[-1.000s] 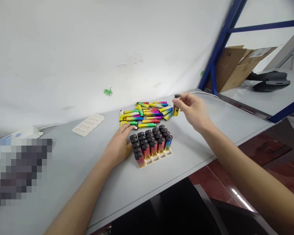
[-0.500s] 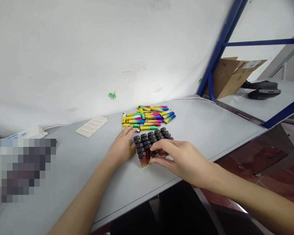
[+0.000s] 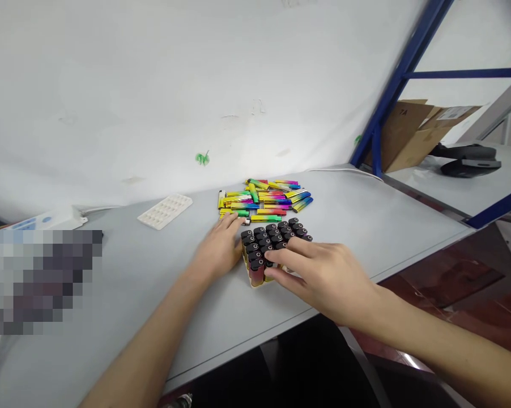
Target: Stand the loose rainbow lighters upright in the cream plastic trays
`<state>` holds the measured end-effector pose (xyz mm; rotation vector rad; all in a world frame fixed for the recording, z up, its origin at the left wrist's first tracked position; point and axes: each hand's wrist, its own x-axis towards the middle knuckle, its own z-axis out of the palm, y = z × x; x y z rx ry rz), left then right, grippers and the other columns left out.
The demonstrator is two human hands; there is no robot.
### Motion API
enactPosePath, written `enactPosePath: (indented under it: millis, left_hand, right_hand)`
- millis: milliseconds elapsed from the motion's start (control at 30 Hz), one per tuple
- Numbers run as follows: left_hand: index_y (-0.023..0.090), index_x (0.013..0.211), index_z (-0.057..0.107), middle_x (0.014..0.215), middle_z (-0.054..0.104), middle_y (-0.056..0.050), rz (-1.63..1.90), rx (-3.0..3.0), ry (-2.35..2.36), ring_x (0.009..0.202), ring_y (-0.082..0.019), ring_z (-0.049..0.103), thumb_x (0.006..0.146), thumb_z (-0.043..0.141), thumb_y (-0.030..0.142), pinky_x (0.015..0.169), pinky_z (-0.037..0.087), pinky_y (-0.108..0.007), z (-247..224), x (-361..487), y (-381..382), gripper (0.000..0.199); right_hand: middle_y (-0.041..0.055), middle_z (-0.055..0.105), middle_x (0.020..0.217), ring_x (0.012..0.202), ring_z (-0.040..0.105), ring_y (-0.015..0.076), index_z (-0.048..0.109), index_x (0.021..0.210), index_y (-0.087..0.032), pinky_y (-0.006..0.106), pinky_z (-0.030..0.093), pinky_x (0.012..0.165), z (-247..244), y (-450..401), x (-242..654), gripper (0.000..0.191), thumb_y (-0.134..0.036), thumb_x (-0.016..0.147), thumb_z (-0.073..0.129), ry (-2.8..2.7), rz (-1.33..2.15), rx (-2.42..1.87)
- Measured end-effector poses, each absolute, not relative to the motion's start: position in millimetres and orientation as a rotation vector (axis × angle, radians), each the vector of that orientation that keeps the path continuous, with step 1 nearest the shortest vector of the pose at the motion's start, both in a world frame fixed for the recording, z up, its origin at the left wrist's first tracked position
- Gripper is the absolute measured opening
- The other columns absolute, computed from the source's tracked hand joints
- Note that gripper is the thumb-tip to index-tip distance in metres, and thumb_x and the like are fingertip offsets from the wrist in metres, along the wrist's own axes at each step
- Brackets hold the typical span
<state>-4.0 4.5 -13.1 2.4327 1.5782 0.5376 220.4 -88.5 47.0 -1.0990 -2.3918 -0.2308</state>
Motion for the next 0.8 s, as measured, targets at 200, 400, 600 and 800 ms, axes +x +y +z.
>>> enactPosePath:
  millis: [200,400,600,800]
  left_hand:
    - [0.017,0.142,0.049,0.157,0.042,-0.014,0.525,2.471,1.593,0.146,-0.03,0.038,0.086,0.052,0.018,0.121,0.035,-0.05,-13.5,-3.3,3.5,0.056]
    - [0.016,0.136,0.053,0.151,0.048,-0.013,0.514,2.46,1.635,0.143,-0.029,0.042,0.085,0.051,0.016,0.119,0.039,-0.049,-7.5,0.9,2.6,0.051]
    - [0.019,0.137,0.052,0.153,0.048,-0.011,0.506,2.47,1.642,0.144,-0.028,0.042,0.086,0.051,0.016,0.12,0.037,-0.049,-6.0,2.5,1.8,0.05]
    - [0.015,0.142,0.048,0.156,0.044,-0.013,0.446,2.448,1.672,0.148,-0.03,0.036,0.089,0.049,0.017,0.121,0.035,-0.05,-5.0,3.9,0.2,0.054]
  right_hand:
    - [0.0013,0.072,0.074,0.057,0.058,0.0134,0.073,0.091,-0.024,0.029,0.04,0.057,68.9,-54.6,230.4,0.025,-0.04,0.098,0.055,-2.148,-0.028,-1.142]
    - [0.0038,0.07,0.077,0.068,0.058,0.0173,0.073,0.096,-0.021,0.031,0.039,0.063,75.0,49.4,222.5,0.025,-0.039,0.096,0.054,-2.218,0.171,-1.278]
    - [0.0185,0.062,0.118,0.111,0.055,0.0336,0.069,0.123,-0.018,0.045,0.043,0.093,42.8,127.9,190.2,0.036,-0.035,0.094,0.055,-2.683,0.07,-1.211]
    - [0.0191,0.057,0.119,0.114,0.05,0.0335,0.071,0.104,-0.013,0.047,0.04,0.1,28.0,144.2,182.2,0.025,-0.029,0.09,0.059,-2.709,-0.097,-1.14]
